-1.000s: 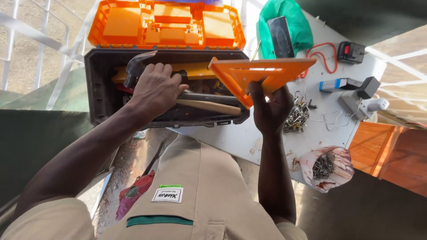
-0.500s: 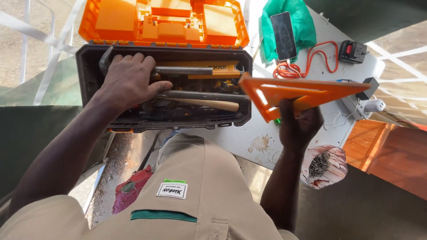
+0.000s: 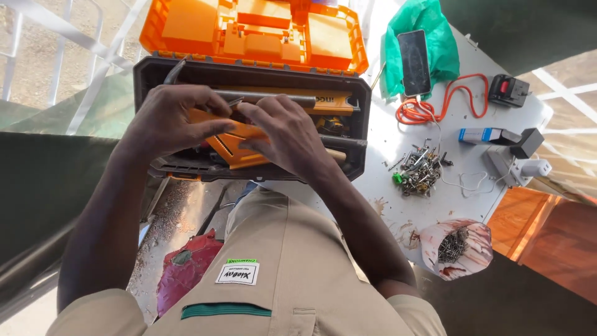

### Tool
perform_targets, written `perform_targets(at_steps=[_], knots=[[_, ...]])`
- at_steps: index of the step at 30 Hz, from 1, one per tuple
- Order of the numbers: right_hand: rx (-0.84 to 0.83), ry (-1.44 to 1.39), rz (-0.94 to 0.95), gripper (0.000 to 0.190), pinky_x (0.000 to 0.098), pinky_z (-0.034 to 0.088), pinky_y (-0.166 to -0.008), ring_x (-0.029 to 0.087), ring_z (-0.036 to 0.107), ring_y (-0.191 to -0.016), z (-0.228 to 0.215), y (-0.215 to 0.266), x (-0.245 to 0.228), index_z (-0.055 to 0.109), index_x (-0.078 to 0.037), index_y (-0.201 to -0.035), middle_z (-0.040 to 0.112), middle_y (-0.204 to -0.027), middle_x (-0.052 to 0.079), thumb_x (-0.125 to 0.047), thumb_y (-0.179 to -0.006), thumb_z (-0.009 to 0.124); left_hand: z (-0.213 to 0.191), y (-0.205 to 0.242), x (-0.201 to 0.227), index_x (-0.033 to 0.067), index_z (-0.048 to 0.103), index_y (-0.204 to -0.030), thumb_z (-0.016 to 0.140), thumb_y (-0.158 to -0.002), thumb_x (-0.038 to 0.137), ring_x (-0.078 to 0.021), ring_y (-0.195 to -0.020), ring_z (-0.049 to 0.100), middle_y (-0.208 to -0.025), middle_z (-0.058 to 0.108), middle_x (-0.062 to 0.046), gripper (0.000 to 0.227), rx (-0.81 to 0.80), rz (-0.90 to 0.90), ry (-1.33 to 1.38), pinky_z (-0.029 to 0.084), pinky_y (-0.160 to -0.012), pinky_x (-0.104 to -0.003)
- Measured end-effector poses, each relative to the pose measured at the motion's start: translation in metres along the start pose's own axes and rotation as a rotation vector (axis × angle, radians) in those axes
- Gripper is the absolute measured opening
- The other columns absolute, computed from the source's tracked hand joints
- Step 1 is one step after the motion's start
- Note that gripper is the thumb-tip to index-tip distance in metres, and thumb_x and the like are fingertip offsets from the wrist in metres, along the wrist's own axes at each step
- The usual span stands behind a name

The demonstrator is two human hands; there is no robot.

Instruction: Organizing various hand tools and small hardware items into a portable toolbox.

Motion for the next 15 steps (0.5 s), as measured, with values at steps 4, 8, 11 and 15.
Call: perform_targets(at_steps=[4,8,11,15], knots=[[-0.013,0.089,0.089,0.039,0.0408,0.053,-0.087,0.025,0.065,-0.097,-0.015,0.024,0.016,0.069,-0.004,-0.118,0.07,-0.108,0.013,-0.036,-0.097,0.075,-0.007,0.024,-0.025,0.0093,0.079,-0.094,0.092,-0.083,0.027,-0.0112,-0.071,0.065,-0.082,0.076,-0.001,0.025,0.044,-0.071,-0.127,0.05,-0.07,-0.031],[-0.124,0.166,0.24,0.034,0.0443,0.046,-0.079,0.031,0.059,-0.086,-0.026,0.043,0.034,0.064,-0.01,-0.1,0.064,-0.094,0.01,-0.04,-0.092,0.077,-0.026,0.035,-0.018,0.0065,0.081,-0.098,0.088,-0.085,0.018,-0.0068,-0.071,0.062,-0.081,0.076,-0.002,0.02,0.029,-0.161,-0.001,0.05,-0.067,-0.024],[-0.254,0.083,0.342,0.044,0.0445,0.042,-0.083,0.032,0.062,-0.09,-0.029,0.042,0.041,0.064,-0.013,-0.103,0.069,-0.093,0.008,-0.054,-0.089,0.073,-0.04,0.037,0.001,0.002,0.08,-0.1,0.084,-0.088,0.009,-0.0082,-0.072,0.063,-0.086,0.077,-0.006,0.014,0.045,-0.073,0.056,0.049,-0.067,-0.023],[-0.323,-0.015,0.375,0.073,0.0433,0.043,-0.087,0.031,0.068,-0.099,-0.028,0.044,0.039,0.069,-0.012,-0.118,0.075,-0.109,0.007,-0.07,-0.076,0.076,-0.071,0.071,-0.004,-0.0112,0.068,-0.103,0.077,-0.103,-0.002,-0.0216,-0.08,0.059,-0.093,0.066,-0.02,0.013,0.309,0.027,0.163,0.042,-0.076,-0.03]])
Point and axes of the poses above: each hand's wrist, its own y-axis away from the middle knuckle, its own z-axis out of the palm, x = y × z, the point moved 3 cm from there along -y, towards the middle knuckle
